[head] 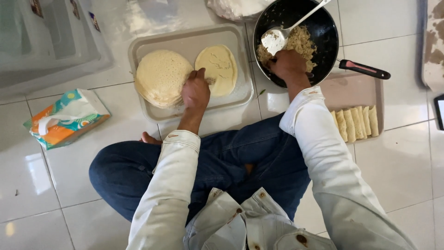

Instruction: Peeling thin flatbread wrappers from a stack, adding filling from a pan, and rolling them into cylinders.

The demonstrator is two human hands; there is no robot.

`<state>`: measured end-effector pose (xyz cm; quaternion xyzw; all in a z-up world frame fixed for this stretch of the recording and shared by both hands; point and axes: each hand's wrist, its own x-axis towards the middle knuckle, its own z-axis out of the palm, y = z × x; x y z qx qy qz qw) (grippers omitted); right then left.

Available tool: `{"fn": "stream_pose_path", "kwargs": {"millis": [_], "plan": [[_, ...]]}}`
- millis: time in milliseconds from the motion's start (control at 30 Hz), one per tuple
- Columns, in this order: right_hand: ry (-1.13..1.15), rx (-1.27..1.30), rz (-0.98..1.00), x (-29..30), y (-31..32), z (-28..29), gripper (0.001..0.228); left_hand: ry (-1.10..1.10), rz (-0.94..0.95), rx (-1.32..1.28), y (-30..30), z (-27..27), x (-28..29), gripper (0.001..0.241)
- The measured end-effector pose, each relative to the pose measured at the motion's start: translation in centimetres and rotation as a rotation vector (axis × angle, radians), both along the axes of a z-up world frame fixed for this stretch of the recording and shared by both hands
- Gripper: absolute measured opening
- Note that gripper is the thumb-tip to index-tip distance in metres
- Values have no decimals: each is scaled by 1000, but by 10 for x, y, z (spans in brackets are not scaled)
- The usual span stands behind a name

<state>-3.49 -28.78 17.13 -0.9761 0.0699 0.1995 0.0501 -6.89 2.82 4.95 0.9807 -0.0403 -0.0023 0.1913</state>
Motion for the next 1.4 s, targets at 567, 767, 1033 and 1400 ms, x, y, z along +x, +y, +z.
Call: {"fn": "stream_pose_path", "kwargs": {"millis": [567,767,1033,1400], "plan": [[-70,337,189,-32,113,1,33,121,-148,-105,7,23,7,30],[-34,303,218,-23,130,-67,32,204,-268,-46,8,30,4,31],[-34,220,195,-29,141,-47,44,237,-279,-50,4,36,2,26],[-97,459,7,-28,98,52,32,194,-263,-53,7,36,0,32]]}}
